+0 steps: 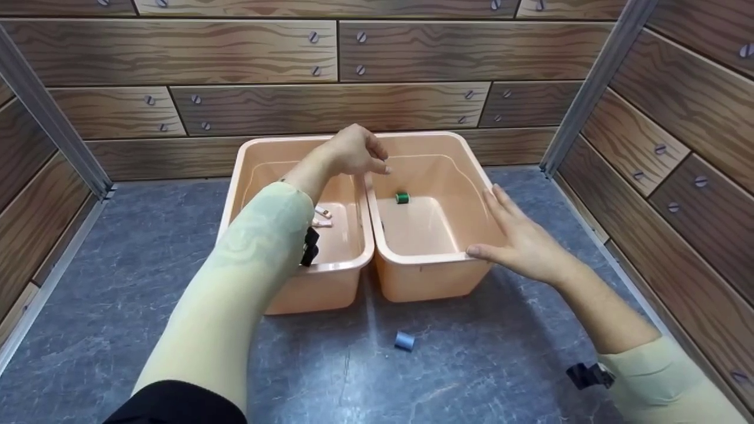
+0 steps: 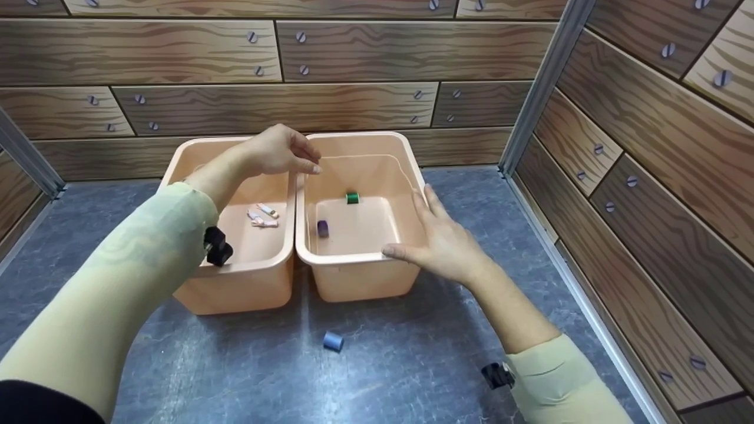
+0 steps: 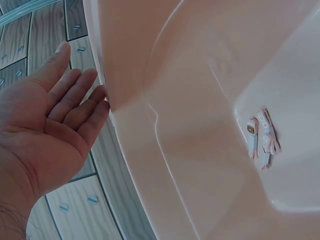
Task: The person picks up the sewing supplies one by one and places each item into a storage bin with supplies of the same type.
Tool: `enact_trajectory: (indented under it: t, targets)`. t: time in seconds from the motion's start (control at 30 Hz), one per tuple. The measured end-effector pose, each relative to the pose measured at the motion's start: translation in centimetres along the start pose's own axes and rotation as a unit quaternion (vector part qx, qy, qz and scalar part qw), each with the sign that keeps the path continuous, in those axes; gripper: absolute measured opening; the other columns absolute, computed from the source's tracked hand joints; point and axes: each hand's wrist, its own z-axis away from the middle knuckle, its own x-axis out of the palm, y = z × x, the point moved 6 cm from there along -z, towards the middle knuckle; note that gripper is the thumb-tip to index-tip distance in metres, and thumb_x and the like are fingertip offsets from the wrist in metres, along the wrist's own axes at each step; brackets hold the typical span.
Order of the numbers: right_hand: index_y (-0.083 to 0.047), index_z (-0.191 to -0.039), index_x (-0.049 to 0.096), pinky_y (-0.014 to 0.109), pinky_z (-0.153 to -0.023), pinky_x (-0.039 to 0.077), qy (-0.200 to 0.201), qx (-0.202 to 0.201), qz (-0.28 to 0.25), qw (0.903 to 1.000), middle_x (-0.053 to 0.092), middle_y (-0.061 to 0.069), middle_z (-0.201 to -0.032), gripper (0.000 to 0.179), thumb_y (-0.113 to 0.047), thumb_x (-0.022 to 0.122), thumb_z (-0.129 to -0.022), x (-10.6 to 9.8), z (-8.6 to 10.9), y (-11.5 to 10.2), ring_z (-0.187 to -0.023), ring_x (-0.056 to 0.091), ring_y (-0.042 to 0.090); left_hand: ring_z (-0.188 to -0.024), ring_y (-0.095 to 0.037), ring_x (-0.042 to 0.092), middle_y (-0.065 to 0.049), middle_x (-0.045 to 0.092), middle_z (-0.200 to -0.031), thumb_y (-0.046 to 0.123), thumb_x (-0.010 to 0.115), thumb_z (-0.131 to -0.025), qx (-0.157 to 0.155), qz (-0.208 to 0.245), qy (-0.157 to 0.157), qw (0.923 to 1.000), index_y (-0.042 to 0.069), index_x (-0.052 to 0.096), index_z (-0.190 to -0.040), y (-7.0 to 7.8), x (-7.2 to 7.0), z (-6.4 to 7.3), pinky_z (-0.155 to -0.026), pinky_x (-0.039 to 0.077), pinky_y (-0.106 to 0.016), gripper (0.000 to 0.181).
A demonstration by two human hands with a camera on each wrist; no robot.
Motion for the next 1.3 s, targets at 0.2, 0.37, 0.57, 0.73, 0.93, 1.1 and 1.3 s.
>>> enact_trajectory:
  t: [0.2, 0.37, 0.57, 0.73, 0.93, 1.1, 1.3]
  targets:
    - [-0.008, -0.171, 0.011, 0.078, -0.112, 0.032, 0.0, -0.002, 0.001, 1.0, 0.002, 0.02, -0.177, 0.11, -0.06, 0.071, -0.095, 0.0, 0.0, 0.0, -0.153, 0.024, 0.057, -0.107, -0.021, 0.07, -0.009, 0.077, -0.116, 0.022, 0.084, -0.095, 0.039, 0.022, 0.013, 0.9989, 0.002, 0.076, -0.123, 1.3, -0.4, 0.5, -0.097, 0.055, -0.034, 0.034]
    - [-0.006, -0.171, 0.014, 0.075, -0.116, 0.03, 0.005, -0.005, -0.005, 1.0, 0.004, 0.02, -0.177, 0.108, -0.058, 0.072, -0.096, 0.1, 0.0, 0.0, -0.155, 0.021, 0.054, -0.106, -0.016, 0.071, -0.007, 0.079, -0.114, 0.023, 0.084, -0.095, 0.091, 0.045, 0.014, 0.9948, 0.003, 0.078, -0.121, 3.5, -0.6, 1.5, -0.094, 0.055, -0.03, 0.033]
    - [-0.005, -0.17, 0.014, 0.076, -0.117, 0.027, 0.001, -0.005, -0.009, 0.9999, 0.004, 0.022, -0.176, 0.108, -0.057, 0.072, -0.096, 0.2, -0.2, -0.1, -0.155, 0.019, 0.055, -0.104, -0.012, 0.073, -0.005, 0.079, -0.112, 0.022, 0.084, -0.095, 0.141, 0.084, 0.011, 0.9863, 0.004, 0.077, -0.122, 6.6, -0.6, 3.9, -0.093, 0.056, -0.027, 0.034]
    - [-0.005, -0.17, 0.013, 0.075, -0.118, 0.024, 0.001, -0.003, -0.013, 0.9999, 0.003, 0.021, -0.177, 0.107, -0.056, 0.071, -0.097, 0.0, -0.2, 0.1, -0.157, 0.016, 0.053, -0.104, -0.01, 0.073, -0.003, 0.079, -0.113, 0.024, 0.084, -0.095, 0.178, 0.091, 0.005, 0.9797, 0.005, 0.076, -0.124, 8.8, -0.3, 6.4, -0.093, 0.057, -0.025, 0.035]
    - [-0.004, -0.17, 0.012, 0.074, -0.119, 0.022, 0.003, -0.001, -0.016, 0.9999, 0.002, 0.021, -0.176, 0.108, -0.055, 0.072, -0.097, 0.0, -0.2, 0.5, -0.157, 0.014, 0.053, -0.107, -0.011, 0.074, -0.01, 0.078, -0.12, 0.021, 0.083, -0.095, 0.218, 0.106, -0.002, 0.9703, 0.001, 0.075, -0.125, 9.9, 0.4, 8.7, -0.094, 0.057, -0.024, 0.037]
    - [-0.005, -0.17, 0.011, 0.075, -0.119, 0.02, 0.0, 0.001, -0.016, 0.9999, 0.0, 0.021, -0.176, 0.107, -0.054, 0.072, -0.097, 0.1, -0.2, 0.5, -0.157, 0.013, 0.054, -0.105, -0.014, 0.075, -0.011, 0.079, -0.117, 0.016, 0.084, -0.094, 0.223, 0.139, -0.024, 0.9647, -0.003, 0.075, -0.122, 9.0, 1.9, 10.5, -0.092, 0.059, -0.026, 0.035]
    - [-0.005, -0.17, 0.013, 0.075, -0.119, 0.021, 0.003, -0.002, -0.019, 0.9998, 0.002, 0.021, -0.176, 0.107, -0.053, 0.073, -0.096, 0.0, -0.2, 0.2, -0.157, 0.014, 0.053, -0.104, -0.015, 0.076, -0.008, 0.08, -0.113, 0.014, 0.085, -0.093, 0.212, 0.173, -0.043, 0.9608, -0.003, 0.076, -0.12, 7.3, 4.1, 12.6, -0.093, 0.06, -0.028, 0.033]
